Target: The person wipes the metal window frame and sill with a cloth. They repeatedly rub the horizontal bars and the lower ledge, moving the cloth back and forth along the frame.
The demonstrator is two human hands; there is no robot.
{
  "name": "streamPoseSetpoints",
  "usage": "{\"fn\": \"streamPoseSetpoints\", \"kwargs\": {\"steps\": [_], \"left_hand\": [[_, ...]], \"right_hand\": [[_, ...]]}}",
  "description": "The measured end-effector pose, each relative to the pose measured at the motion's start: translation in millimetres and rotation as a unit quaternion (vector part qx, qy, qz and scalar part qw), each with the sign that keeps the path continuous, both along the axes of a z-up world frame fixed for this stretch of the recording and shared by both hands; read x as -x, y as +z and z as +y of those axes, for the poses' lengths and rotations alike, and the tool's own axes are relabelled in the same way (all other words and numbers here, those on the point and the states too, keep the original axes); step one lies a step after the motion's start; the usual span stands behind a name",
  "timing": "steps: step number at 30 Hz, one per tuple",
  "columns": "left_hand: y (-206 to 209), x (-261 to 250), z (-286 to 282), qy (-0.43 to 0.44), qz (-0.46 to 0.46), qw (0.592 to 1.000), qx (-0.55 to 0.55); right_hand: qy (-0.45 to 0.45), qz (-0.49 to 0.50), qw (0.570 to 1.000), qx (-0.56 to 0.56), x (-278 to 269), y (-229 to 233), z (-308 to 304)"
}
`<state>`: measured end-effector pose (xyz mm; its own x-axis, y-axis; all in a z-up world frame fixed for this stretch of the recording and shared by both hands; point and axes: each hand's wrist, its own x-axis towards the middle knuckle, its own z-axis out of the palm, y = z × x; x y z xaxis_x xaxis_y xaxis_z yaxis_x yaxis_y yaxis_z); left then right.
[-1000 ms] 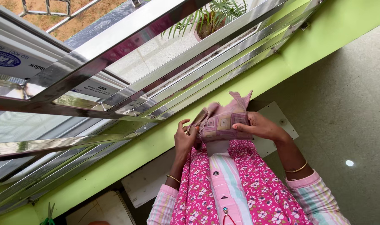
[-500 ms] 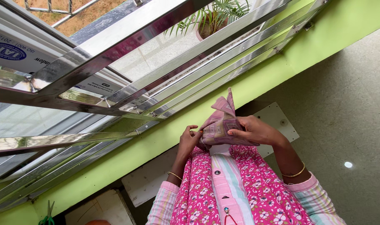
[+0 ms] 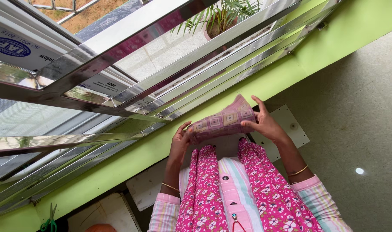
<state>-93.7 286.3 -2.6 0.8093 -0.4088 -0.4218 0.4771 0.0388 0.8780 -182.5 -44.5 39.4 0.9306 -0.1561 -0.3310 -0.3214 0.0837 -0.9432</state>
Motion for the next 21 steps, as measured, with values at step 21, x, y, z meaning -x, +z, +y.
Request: {"fn": "streamPoseSetpoints", "kwargs": {"steps": [21], "left_hand": [[-128, -101, -30, 0.127, -0.079, 0.983, -0.105]], "right_hand": [[-0.052, -0.045, 0.997, 0.041, -157, -156, -25]]}}
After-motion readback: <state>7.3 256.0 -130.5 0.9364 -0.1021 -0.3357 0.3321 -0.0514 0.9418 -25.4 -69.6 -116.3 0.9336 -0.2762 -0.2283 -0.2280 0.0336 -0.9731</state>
